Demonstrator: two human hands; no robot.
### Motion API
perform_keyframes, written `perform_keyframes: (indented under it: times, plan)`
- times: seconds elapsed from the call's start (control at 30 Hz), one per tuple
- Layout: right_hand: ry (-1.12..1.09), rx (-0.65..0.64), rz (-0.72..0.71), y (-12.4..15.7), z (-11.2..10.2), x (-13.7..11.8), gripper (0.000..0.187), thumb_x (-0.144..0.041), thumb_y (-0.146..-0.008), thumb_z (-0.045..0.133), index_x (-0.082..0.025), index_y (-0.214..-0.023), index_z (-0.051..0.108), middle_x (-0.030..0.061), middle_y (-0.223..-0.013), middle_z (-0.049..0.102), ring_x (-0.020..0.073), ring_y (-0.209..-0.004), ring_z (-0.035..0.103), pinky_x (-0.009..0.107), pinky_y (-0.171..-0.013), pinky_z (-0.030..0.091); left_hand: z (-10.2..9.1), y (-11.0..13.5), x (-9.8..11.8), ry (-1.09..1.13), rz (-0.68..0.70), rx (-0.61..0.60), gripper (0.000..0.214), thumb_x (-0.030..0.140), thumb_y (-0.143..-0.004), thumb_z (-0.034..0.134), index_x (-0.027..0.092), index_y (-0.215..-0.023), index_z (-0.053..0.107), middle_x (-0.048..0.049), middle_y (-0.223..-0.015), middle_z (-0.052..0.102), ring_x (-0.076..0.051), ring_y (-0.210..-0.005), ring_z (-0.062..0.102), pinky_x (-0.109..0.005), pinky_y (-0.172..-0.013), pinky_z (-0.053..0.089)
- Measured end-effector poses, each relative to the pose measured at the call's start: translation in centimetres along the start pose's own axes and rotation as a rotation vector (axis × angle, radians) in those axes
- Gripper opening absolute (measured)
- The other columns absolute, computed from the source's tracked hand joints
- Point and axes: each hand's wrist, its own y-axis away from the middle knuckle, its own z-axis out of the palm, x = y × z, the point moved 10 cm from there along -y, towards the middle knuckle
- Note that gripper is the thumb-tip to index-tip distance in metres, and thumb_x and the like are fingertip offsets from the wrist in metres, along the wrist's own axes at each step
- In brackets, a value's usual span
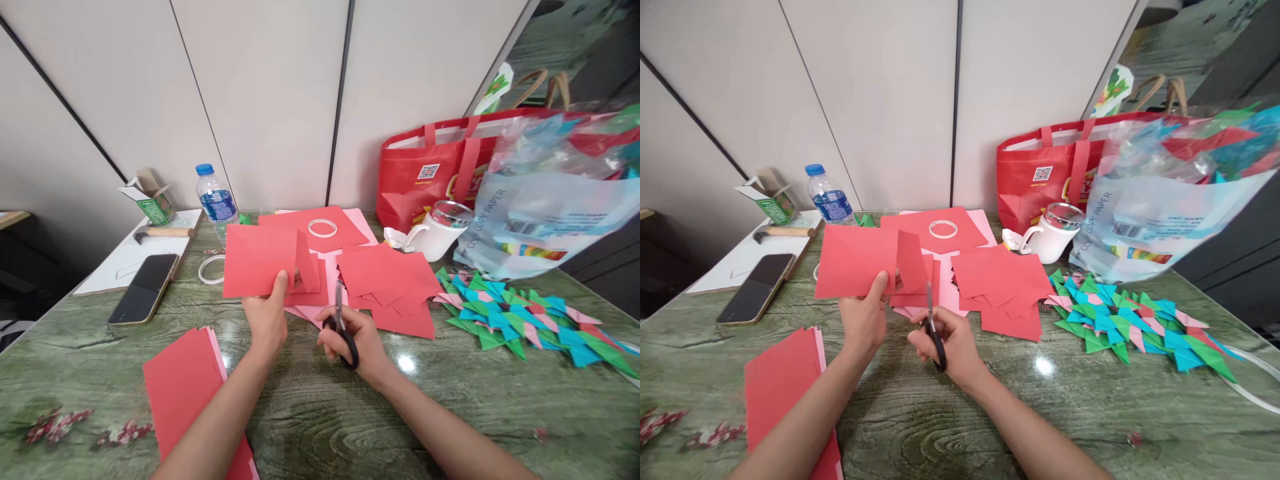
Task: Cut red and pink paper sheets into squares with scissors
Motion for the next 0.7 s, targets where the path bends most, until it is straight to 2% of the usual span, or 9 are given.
perform_keyframes:
  times: [0.13,0.23,0.3,0.4,0.5,0.6,0.7]
  plan:
    - [-0.058,0.445,-0.209,0.5,-4.7,-1.8,0.019,-0.028,-0.069,0.061,-0.018,-0.084,0.054,-0.0054,-0.052,0.052,0.0092,-0.046,0.05,0.022,-0.048,0.042,1.7,-0.8,-0.3,0.16,-0.12,-0.22,0.013,0.024,-0.061,0.063,0.013,-0.057,0.057,0.0004,-0.052,0.058,-0.011,-0.048,0.055,-0.023,-0.05,0.044]
    - [-0.11,0.689,-0.277,1.1,-7.5,-1.8,0.022,-0.031,-0.072,0.059,-0.017,-0.088,0.053,-0.0028,-0.058,0.056,0.0119,-0.056,0.055,0.026,-0.057,0.044,3.5,-0.1,-1.2,0.209,-0.327,-0.464,0.021,0.02,-0.065,0.057,0.014,-0.047,0.047,0.0045,-0.041,0.047,-0.006,-0.039,0.046,-0.019,-0.042,0.038]
    - [-0.157,0.71,-0.284,0.9,-8.0,-1.5,0.024,-0.035,-0.074,0.056,-0.017,-0.09,0.052,0.0007,-0.066,0.061,0.0132,-0.061,0.057,0.028,-0.06,0.044,4.0,0.6,-2.1,0.149,-0.476,-0.591,0.026,0.02,-0.065,0.054,0.016,-0.044,0.04,0.0062,-0.035,0.039,-0.006,-0.032,0.04,-0.018,-0.036,0.034]
    - [-0.222,0.586,-0.221,-0.2,-7.4,-0.8,0.03,-0.043,-0.077,0.05,-0.016,-0.091,0.052,0.0047,-0.071,0.065,0.0139,-0.058,0.057,0.03,-0.06,0.044,3.6,1.5,-3.5,-0.021,-0.637,-0.699,0.028,0.02,-0.063,0.051,0.016,-0.04,0.037,0.0063,-0.03,0.033,-0.006,-0.025,0.034,-0.018,-0.029,0.027]
    - [-0.181,0.544,-0.153,-0.5,-7.1,-0.1,0.031,-0.044,-0.076,0.051,-0.015,-0.086,0.053,0.0038,-0.066,0.064,0.0133,-0.055,0.056,0.029,-0.058,0.043,3.1,1.8,-4.1,-0.099,-0.706,-0.739,0.027,0.019,-0.061,0.051,0.016,-0.039,0.037,0.006,-0.027,0.032,-0.006,-0.021,0.03,-0.018,-0.025,0.02]
    - [-0.096,0.608,-0.2,0.1,-7.6,-0.7,0.026,-0.038,-0.074,0.057,-0.015,-0.084,0.053,0.0018,-0.066,0.063,0.0122,-0.057,0.055,0.026,-0.058,0.042,2.9,2.1,-4.4,-0.139,-0.755,-0.773,0.026,0.02,-0.061,0.05,0.017,-0.039,0.036,0.0065,-0.025,0.029,-0.007,-0.019,0.027,-0.018,-0.024,0.016]
    - [-0.089,0.555,-0.209,-0.1,-7.1,-0.9,0.027,-0.038,-0.075,0.055,-0.015,-0.088,0.053,-0.0002,-0.063,0.06,0.011,-0.055,0.053,0.024,-0.054,0.04,2.8,2.6,-4.7,-0.171,-0.791,-0.797,0.024,0.019,-0.059,0.051,0.017,-0.041,0.036,0.0069,-0.024,0.028,-0.006,-0.018,0.025,-0.017,-0.024,0.012]
